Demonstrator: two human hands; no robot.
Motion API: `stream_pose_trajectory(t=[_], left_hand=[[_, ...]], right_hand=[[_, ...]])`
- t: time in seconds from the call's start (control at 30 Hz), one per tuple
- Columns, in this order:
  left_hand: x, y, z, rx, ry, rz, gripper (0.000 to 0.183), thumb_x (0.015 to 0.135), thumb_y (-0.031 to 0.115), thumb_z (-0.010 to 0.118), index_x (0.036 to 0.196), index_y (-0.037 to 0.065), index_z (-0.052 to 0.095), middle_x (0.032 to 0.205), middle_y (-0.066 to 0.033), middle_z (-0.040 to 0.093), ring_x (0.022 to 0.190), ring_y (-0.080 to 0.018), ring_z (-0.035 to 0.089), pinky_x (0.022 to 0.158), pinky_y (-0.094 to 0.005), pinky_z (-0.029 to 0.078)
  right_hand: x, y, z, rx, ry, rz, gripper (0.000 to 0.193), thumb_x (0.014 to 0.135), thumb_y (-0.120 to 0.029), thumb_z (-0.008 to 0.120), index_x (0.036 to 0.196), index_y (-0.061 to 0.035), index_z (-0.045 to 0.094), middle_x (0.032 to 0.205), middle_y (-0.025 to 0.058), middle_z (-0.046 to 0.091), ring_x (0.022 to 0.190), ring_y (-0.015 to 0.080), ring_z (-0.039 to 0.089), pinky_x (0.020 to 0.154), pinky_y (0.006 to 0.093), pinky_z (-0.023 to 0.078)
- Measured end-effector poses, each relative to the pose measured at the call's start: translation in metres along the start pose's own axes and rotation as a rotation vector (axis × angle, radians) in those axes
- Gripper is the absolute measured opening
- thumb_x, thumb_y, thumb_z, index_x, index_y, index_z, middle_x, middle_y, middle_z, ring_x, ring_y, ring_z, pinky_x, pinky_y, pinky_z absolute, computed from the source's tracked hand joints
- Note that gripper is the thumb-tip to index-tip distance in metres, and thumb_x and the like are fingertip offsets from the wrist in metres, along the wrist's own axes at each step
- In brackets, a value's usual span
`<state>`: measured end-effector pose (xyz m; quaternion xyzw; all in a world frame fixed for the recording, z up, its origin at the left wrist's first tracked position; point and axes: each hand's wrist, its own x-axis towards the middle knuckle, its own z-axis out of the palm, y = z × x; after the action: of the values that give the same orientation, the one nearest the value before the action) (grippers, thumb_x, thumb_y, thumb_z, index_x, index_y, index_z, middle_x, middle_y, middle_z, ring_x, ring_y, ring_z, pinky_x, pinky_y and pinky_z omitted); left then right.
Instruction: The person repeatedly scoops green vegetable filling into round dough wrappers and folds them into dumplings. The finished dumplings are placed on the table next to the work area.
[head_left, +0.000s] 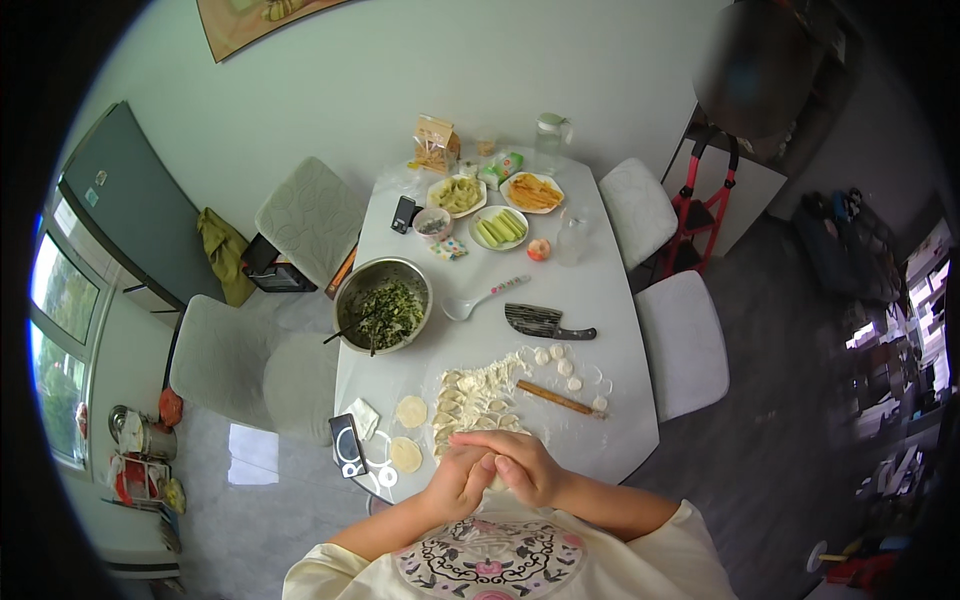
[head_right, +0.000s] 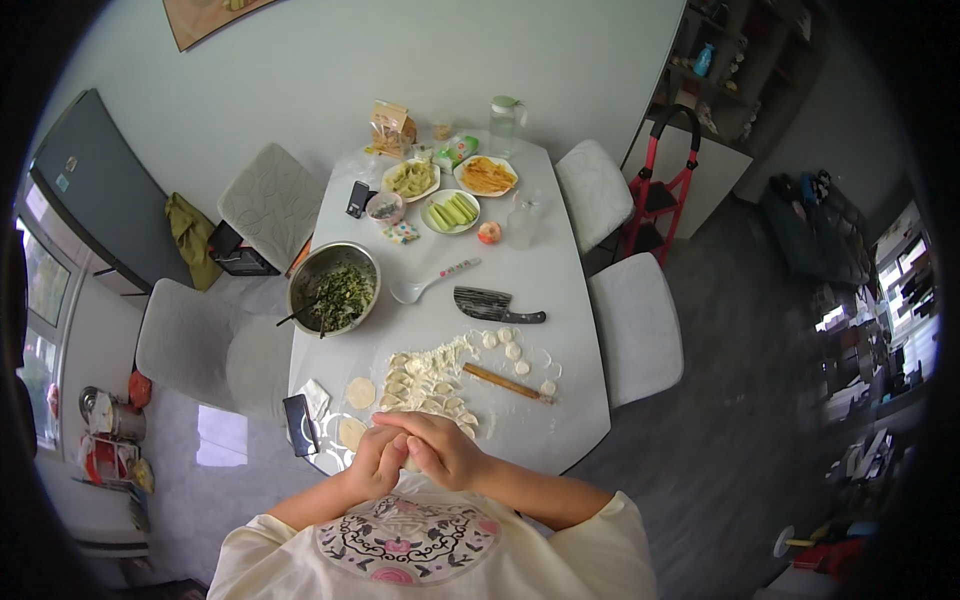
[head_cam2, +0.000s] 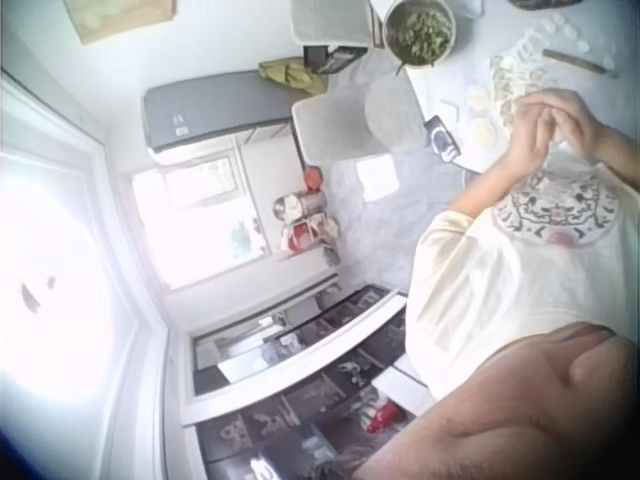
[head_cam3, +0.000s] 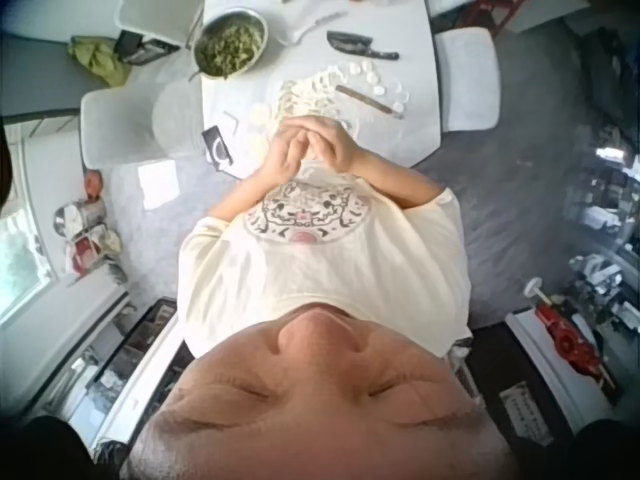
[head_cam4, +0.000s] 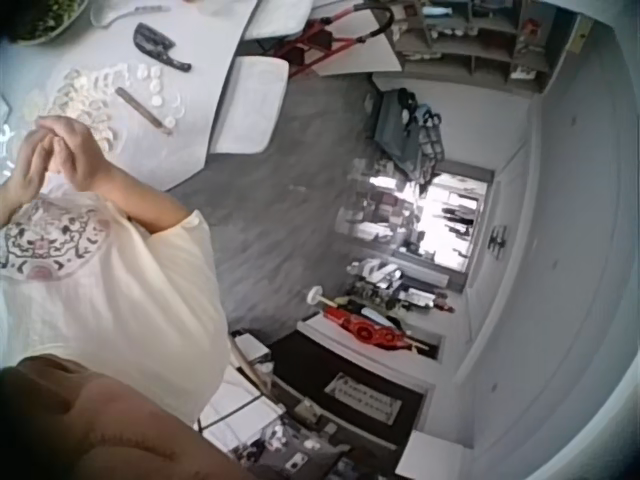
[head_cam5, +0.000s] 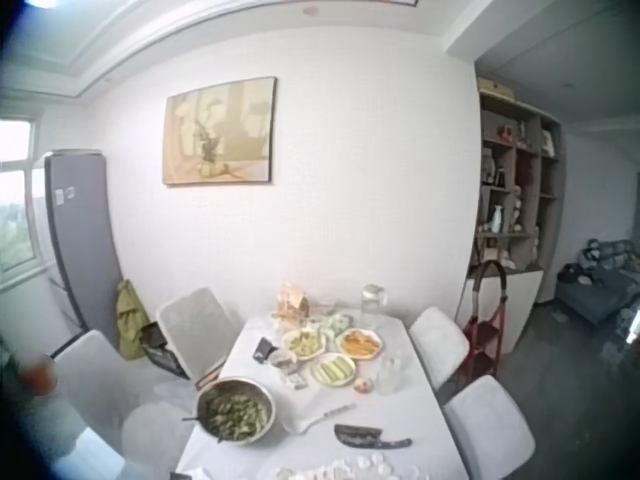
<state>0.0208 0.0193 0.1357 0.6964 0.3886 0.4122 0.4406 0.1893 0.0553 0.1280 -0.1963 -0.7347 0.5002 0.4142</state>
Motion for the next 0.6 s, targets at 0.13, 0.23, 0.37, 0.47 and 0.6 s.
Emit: stream_pose_trajectory(t=[0.13, 0.23, 0.37, 0.47, 0.6], left_hand=[[-0.007, -0.007, 0.009, 0.065, 0.038, 0.054, 0.022, 0.098, 0.011, 0.046, 0.085, -0.002, 0.059, 0.072, -0.0172, 0.06, 0.063, -0.036, 0.057, 0.06, -0.0418, 0.045], [-0.014, -0.007, 0.015, 0.071, 0.058, -0.023, 0.02, 0.096, 0.01, 0.047, 0.084, -0.002, 0.059, 0.073, -0.0185, 0.06, 0.064, -0.0383, 0.057, 0.06, -0.0439, 0.045], [-0.015, -0.009, 0.02, 0.041, 0.098, 0.042, 0.018, 0.095, 0.01, 0.048, 0.085, -0.001, 0.059, 0.074, -0.0196, 0.06, 0.066, -0.0392, 0.058, 0.06, -0.0448, 0.046], [-0.005, -0.006, 0.016, 0.013, 0.087, 0.04, 0.019, 0.097, 0.011, 0.046, 0.088, 0.0, 0.06, 0.073, -0.0173, 0.059, 0.064, -0.0358, 0.057, 0.06, -0.0423, 0.046], [0.025, 0.009, 0.001, -0.362, 0.025, -0.288, 0.022, 0.103, 0.018, 0.046, 0.096, 0.002, 0.059, 0.073, -0.0072, 0.058, 0.06, -0.0191, 0.051, 0.058, -0.0316, 0.043]], right_hand=[[-0.01, 0.008, 0.008, -0.096, 0.047, -0.036, 0.044, 0.095, -0.02, 0.037, 0.123, 0.0078, 0.057, 0.118, 0.0235, 0.066, 0.106, 0.0364, 0.067, 0.095, 0.0403, 0.052], [-0.017, 0.012, 0.014, -0.177, 0.08, -0.048, 0.042, 0.096, -0.021, 0.037, 0.12, 0.0073, 0.057, 0.115, 0.023, 0.067, 0.101, 0.0368, 0.068, 0.091, 0.0409, 0.053], [-0.02, 0.004, 0.015, -0.224, 0.077, -0.024, 0.04, 0.096, -0.02, 0.037, 0.118, 0.0063, 0.058, 0.109, 0.0224, 0.068, 0.093, 0.0364, 0.068, 0.084, 0.0409, 0.054], [-0.013, 0.0, 0.004, -0.167, 0.05, 0.022, 0.04, 0.095, -0.019, 0.037, 0.12, 0.0053, 0.057, 0.107, 0.0221, 0.068, 0.09, 0.0342, 0.068, 0.082, 0.0388, 0.054], [0.013, -0.014, -0.012, 0.268, 0.125, 0.311, 0.046, 0.1, -0.031, 0.041, 0.126, 0.0039, 0.056, 0.119, 0.0168, 0.065, 0.1, 0.0243, 0.064, 0.082, 0.0335, 0.052]])
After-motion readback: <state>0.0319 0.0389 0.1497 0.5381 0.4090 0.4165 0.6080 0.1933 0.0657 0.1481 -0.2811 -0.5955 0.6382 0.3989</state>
